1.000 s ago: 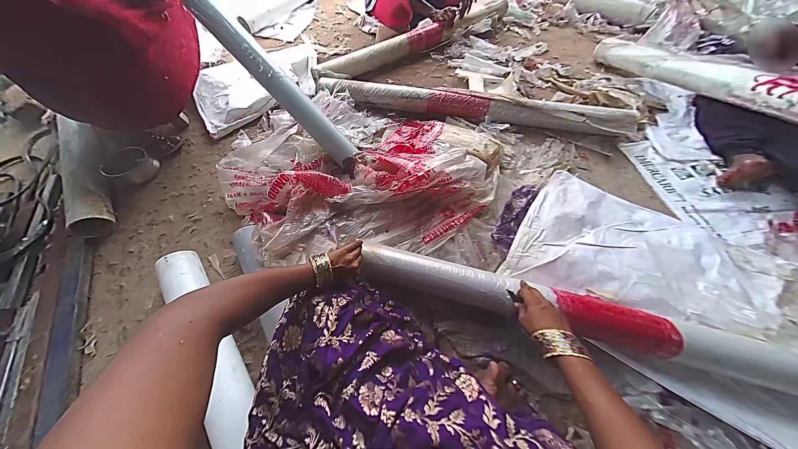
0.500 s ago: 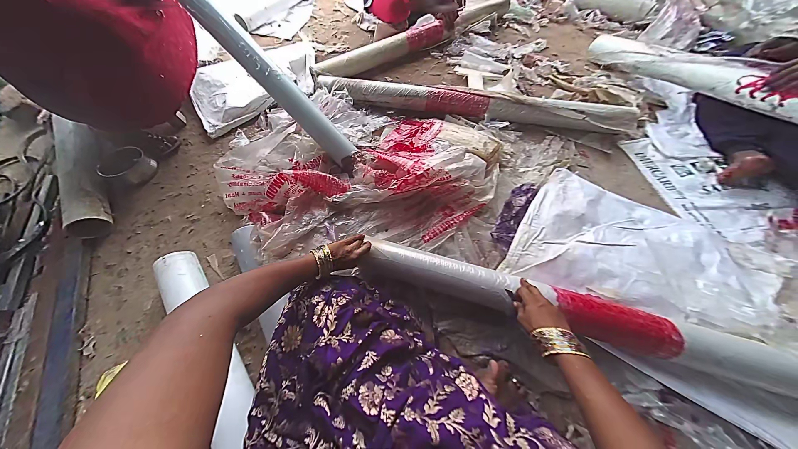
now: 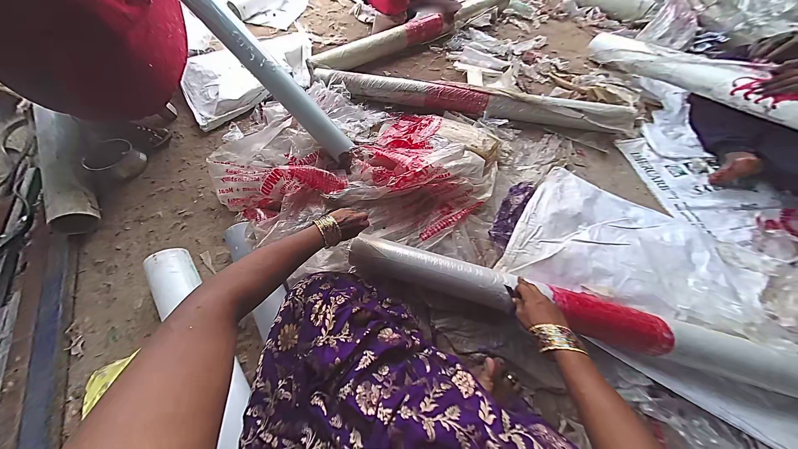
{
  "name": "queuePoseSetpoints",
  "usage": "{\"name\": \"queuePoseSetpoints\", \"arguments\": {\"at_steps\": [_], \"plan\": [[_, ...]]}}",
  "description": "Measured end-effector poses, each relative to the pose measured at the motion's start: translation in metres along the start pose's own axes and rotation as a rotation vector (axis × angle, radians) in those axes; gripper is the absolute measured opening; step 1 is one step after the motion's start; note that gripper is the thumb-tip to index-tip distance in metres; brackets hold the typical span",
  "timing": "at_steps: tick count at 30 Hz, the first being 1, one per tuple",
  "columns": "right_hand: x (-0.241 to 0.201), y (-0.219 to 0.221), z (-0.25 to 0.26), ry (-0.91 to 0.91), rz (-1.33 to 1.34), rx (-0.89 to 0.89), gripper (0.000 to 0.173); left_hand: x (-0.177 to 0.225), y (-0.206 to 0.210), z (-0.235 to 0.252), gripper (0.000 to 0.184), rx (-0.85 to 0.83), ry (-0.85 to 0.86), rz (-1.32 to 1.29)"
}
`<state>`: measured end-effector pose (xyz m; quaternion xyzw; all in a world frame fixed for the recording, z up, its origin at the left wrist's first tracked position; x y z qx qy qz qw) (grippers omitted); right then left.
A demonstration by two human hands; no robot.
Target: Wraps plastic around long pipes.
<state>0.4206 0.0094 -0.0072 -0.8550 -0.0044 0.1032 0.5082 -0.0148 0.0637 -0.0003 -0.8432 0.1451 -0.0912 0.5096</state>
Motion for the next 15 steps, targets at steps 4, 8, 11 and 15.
{"name": "queuePoseSetpoints", "arguments": {"at_steps": [4, 8, 11, 15], "plan": [[-0.001, -0.003, 0.001, 0.017, 0.020, -0.010, 0.033, -0.003, 0.005, -0.014, 0.038, -0.134, -0.223, -0.279], [-0.002, -0.004, 0.001, 0.006, 0.017, -0.003, 0.033, 0.008, 0.026, -0.042, 0.055, -0.230, -0.620, -0.687], [0.004, -0.005, -0.005, -0.057, 0.113, 0.028, 0.041, 0.015, 0.050, -0.041, 0.044, -0.173, -0.760, -1.021], [0.017, -0.021, -0.034, 0.003, 0.222, 0.115, 0.031, 0.020, 0.038, -0.044, 0.054, -0.143, -0.867, -0.990]]}}
Point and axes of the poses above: each hand's wrist, its own z-axis towards the middle knuckle, its own y-axis out of the palm, x = y × z, the point moved 3 cm from there along z, towards the middle knuckle, and after that the axes turned 10 degrees about -y, right-handed, at the moved point
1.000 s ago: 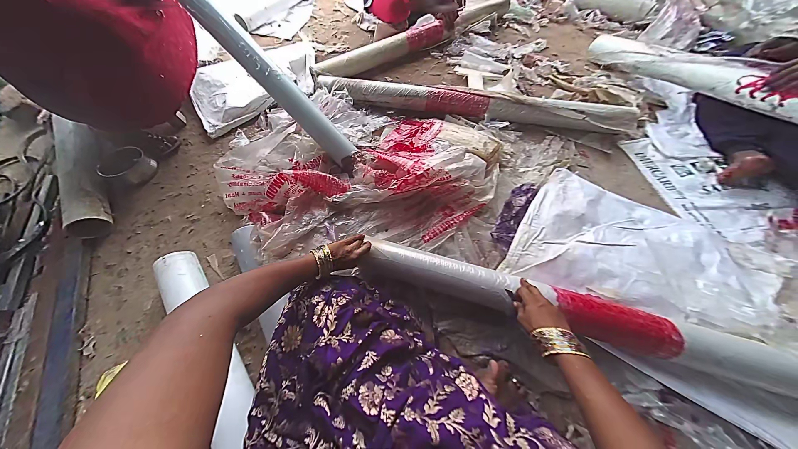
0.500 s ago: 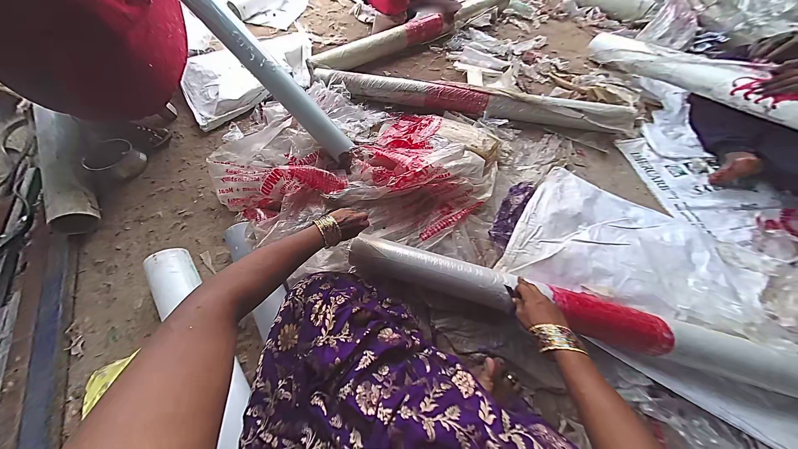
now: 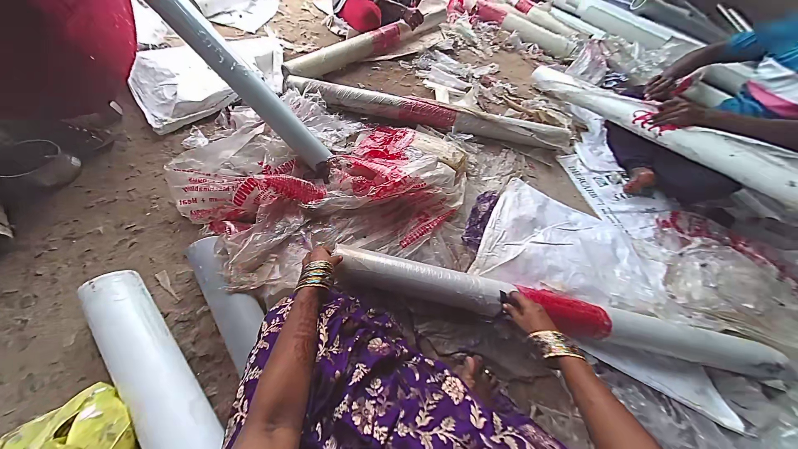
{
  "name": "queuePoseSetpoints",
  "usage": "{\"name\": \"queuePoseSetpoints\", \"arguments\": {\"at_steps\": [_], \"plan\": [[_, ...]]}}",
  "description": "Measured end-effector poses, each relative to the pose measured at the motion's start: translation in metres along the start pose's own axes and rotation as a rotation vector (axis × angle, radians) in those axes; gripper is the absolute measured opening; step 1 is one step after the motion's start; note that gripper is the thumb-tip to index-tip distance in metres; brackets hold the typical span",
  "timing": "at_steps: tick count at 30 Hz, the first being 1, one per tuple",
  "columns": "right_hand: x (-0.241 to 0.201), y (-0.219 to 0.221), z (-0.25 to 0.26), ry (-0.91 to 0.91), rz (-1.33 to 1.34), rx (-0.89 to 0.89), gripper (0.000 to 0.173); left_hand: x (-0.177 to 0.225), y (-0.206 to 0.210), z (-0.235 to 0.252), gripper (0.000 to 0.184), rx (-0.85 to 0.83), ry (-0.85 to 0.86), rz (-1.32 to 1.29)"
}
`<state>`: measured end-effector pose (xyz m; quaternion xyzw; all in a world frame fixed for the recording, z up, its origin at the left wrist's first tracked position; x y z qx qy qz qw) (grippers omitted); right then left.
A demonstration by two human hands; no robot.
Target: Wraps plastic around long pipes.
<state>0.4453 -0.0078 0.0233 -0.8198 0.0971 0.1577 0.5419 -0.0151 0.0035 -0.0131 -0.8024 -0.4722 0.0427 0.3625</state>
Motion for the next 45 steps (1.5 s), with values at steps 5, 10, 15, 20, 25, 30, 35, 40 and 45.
{"name": "queuePoseSetpoints", "arguments": {"at_steps": [5, 10, 15, 20, 25, 30, 35, 40, 45], "plan": [[0.010, -0.009, -0.032, 0.132, 0.134, 0.060, 0.032, 0.000, 0.005, 0.011, 0.052, 0.097, 0.092, -0.046], [-0.012, 0.022, -0.035, 0.103, 0.268, 0.053, 0.029, -0.003, 0.002, 0.008, 0.049, 0.098, 0.120, -0.088], [-0.055, 0.035, -0.026, 0.016, 0.422, 0.084, 0.021, -0.009, -0.006, 0.011, 0.039, 0.040, 0.121, -0.111], [-0.119, 0.000, -0.015, -0.245, 0.016, -0.129, 0.029, -0.013, -0.008, 0.025, 0.044, -0.091, 0.157, -0.145], [-0.190, -0.015, 0.007, -0.330, -0.438, -0.431, 0.034, -0.008, -0.009, 0.025, 0.043, -0.057, 0.114, -0.139], [-0.251, 0.038, 0.051, -0.472, -0.545, -0.428, 0.035, -0.003, -0.012, 0.026, 0.041, -0.053, 0.115, -0.137], [-0.300, 0.101, 0.088, -0.654, -0.442, -0.141, 0.029, -0.004, -0.013, 0.032, 0.038, -0.073, 0.122, -0.179], [-0.325, 0.124, 0.092, -0.713, -0.436, 0.014, 0.028, -0.003, -0.014, 0.037, 0.037, -0.079, 0.125, -0.190], [-0.319, 0.139, 0.094, -0.767, -0.412, 0.262, 0.023, -0.002, -0.013, 0.039, 0.037, -0.071, 0.112, -0.196]]}}
Point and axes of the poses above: each hand's wrist, its own z-axis towards the middle knuckle, its own y-axis out of the palm, x = y × z, the point moved 3 cm from there along z, towards the middle knuckle, and after that the axes turned 10 degrees about -y, right-handed, at the moved point
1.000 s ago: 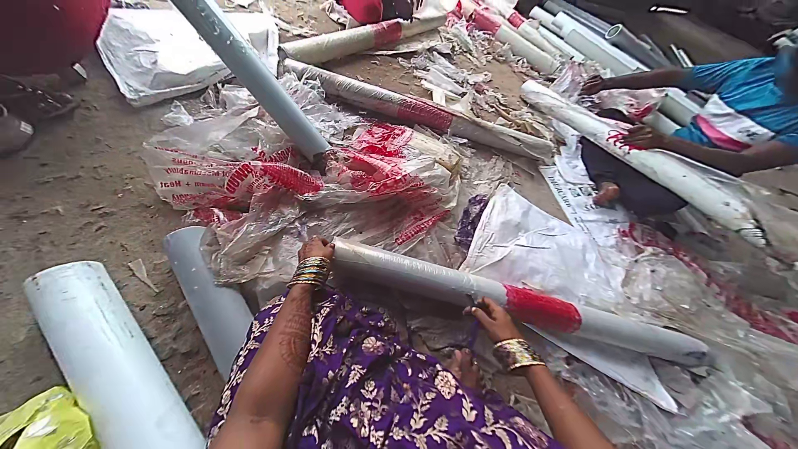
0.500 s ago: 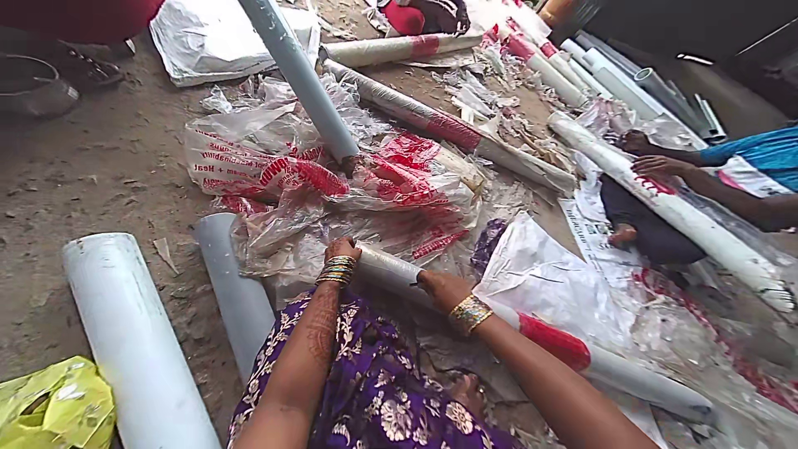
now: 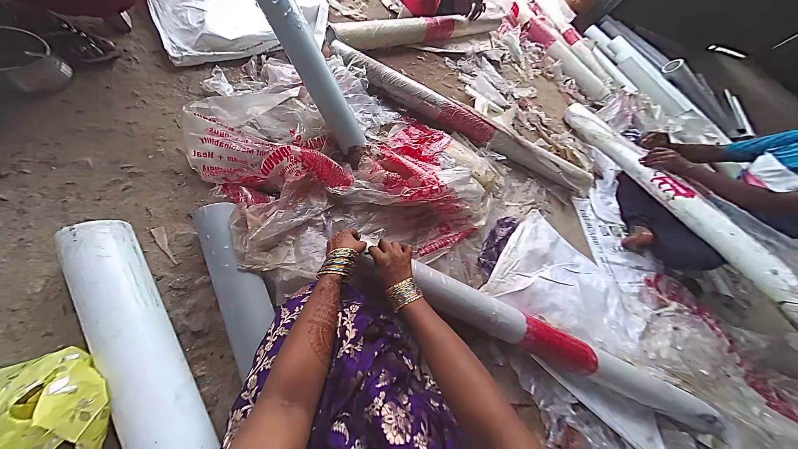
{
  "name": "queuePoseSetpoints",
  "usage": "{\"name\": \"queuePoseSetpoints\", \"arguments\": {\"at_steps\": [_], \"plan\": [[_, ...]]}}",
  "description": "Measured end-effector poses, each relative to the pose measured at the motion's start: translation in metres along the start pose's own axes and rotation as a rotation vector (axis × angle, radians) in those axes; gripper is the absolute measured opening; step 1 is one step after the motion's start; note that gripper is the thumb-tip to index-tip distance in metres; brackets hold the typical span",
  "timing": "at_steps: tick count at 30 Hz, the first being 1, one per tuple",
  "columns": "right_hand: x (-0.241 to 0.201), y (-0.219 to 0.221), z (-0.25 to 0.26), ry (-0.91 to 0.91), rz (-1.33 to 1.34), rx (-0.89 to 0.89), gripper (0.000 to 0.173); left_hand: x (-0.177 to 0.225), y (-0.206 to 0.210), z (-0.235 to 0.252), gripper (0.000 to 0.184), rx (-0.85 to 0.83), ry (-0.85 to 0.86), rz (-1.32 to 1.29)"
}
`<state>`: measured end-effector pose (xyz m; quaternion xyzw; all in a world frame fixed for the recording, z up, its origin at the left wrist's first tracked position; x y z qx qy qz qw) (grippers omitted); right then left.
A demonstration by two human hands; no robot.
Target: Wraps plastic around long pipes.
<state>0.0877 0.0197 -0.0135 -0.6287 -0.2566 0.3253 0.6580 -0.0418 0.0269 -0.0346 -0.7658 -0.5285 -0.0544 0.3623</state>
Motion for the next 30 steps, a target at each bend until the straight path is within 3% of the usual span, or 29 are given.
{"name": "queuePoseSetpoints", "arguments": {"at_steps": [7, 14, 19, 24, 30], "plan": [[-0.012, 0.006, -0.002, 0.049, 0.056, 0.136, 0.016, -0.003, -0.002, -0.001, 0.034, 0.001, 0.015, 0.010], [-0.014, 0.014, -0.006, 0.057, 0.102, 0.036, 0.022, -0.008, -0.007, 0.003, 0.034, -0.048, 0.053, -0.011], [-0.014, 0.017, -0.012, -0.044, -0.036, 0.097, 0.021, -0.005, -0.007, 0.000, 0.039, -0.076, 0.052, -0.018], [-0.029, 0.007, -0.004, 0.065, -0.079, -0.270, 0.032, -0.002, -0.008, -0.001, 0.039, -0.055, 0.043, 0.011], [-0.046, 0.005, -0.003, 0.084, -0.181, -0.325, 0.034, -0.002, -0.005, 0.000, 0.036, -0.037, 0.016, 0.006]]}}
Point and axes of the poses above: each hand's wrist, its own z-axis towards the middle knuckle, its own y-axis out of the palm, x = y × z, the point moved 3 cm from there along z, towards the middle knuckle, and after that the axes turned 10 degrees about -y, right-handed, at the moved point
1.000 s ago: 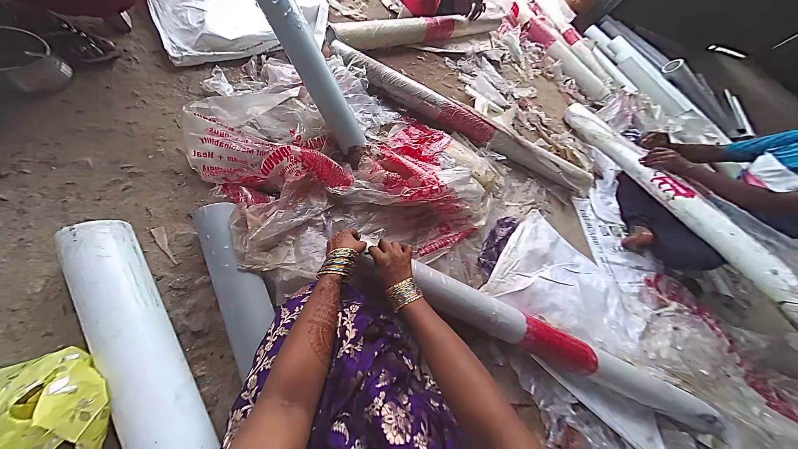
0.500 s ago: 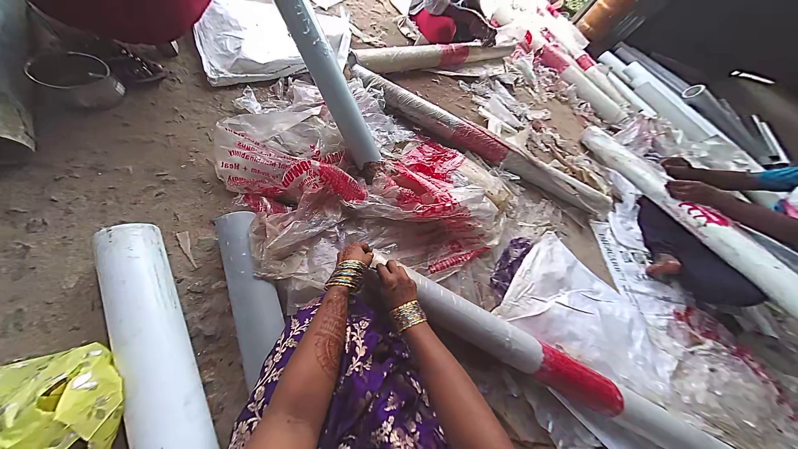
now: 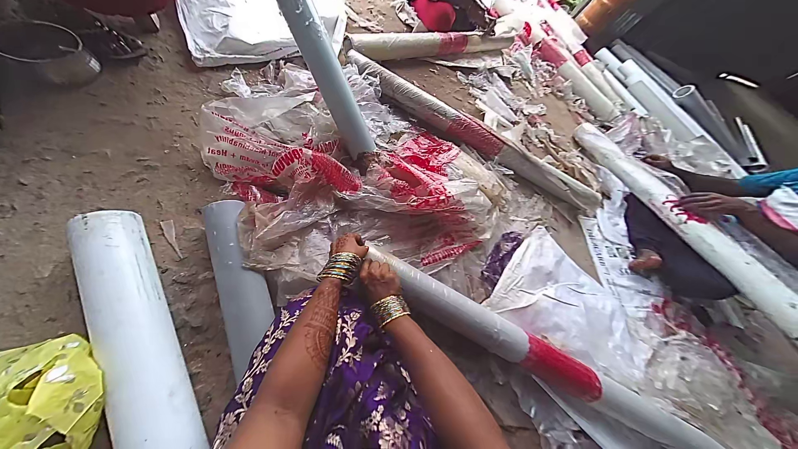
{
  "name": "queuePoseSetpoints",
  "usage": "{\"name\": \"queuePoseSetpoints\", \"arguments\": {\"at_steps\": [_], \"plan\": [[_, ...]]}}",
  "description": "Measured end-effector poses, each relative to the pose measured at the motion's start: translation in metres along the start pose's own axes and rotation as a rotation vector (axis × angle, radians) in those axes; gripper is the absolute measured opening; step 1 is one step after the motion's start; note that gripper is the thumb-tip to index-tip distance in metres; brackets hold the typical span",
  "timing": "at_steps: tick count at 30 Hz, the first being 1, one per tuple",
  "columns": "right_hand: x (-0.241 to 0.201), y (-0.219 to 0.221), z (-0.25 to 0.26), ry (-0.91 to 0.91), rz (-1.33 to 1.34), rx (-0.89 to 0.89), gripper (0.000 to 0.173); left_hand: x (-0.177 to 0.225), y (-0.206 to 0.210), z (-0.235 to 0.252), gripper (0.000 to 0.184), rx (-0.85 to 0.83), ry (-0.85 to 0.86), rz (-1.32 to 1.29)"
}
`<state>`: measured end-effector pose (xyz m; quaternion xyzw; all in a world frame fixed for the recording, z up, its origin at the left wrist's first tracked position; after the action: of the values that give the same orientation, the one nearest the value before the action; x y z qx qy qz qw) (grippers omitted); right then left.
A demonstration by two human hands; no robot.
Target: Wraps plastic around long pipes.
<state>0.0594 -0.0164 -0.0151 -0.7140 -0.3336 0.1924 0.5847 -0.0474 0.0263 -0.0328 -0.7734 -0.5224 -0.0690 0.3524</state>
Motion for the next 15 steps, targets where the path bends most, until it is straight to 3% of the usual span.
{"name": "queuePoseSetpoints", "arguments": {"at_steps": [15], "plan": [[0.046, 0.029, -0.040, -0.046, -0.269, 0.250, 0.025, -0.004, 0.004, 0.002, 0.036, 0.035, 0.012, -0.053]]}}
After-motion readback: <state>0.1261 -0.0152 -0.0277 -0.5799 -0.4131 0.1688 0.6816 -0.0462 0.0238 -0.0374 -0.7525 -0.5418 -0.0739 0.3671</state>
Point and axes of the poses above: each hand's wrist, its own z-axis towards the middle knuckle, its own y-axis out of the palm, x = y × z, the point moved 3 cm from there along z, towards the middle knuckle, and after that the axes turned 10 degrees about -y, right-handed, at the moved point
